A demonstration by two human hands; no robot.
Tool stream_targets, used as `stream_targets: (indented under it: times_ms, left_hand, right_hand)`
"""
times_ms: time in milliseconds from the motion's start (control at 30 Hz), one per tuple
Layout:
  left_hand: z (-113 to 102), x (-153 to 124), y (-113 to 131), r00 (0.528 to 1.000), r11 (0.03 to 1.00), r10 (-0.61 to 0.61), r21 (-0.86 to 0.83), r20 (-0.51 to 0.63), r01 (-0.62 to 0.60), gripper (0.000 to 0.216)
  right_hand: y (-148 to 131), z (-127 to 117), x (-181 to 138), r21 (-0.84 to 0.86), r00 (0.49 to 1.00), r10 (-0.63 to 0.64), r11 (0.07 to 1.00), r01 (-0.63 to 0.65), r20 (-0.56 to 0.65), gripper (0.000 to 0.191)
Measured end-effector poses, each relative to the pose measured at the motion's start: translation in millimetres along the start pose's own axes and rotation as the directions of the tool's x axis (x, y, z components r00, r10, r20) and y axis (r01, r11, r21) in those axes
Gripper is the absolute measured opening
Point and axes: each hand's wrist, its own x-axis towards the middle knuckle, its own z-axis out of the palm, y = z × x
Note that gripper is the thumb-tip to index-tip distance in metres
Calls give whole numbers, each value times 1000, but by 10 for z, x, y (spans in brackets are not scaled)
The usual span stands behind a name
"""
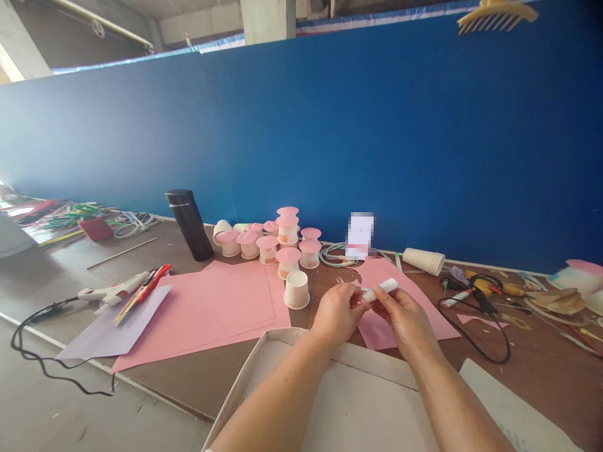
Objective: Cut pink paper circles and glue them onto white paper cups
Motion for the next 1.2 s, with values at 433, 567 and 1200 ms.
stream_targets:
  times_ms: [433, 567, 1200]
  left_hand:
    - [-50, 64, 35, 852, 630, -380, -574, 361, 524, 39]
    - [-53, 62, 35, 875, 611, -343, -626, 341, 484, 39]
    - [-140, 42, -184, 998, 905, -38, 425, 59, 10, 32]
  right_hand:
    - [-5, -31, 38, 119, 999, -5, 993, 10, -44, 33]
    - [4, -2, 35, 96, 998, -5, 995, 11, -55, 33]
    - [-124, -85, 38, 184, 967, 216, 964, -191, -132, 32]
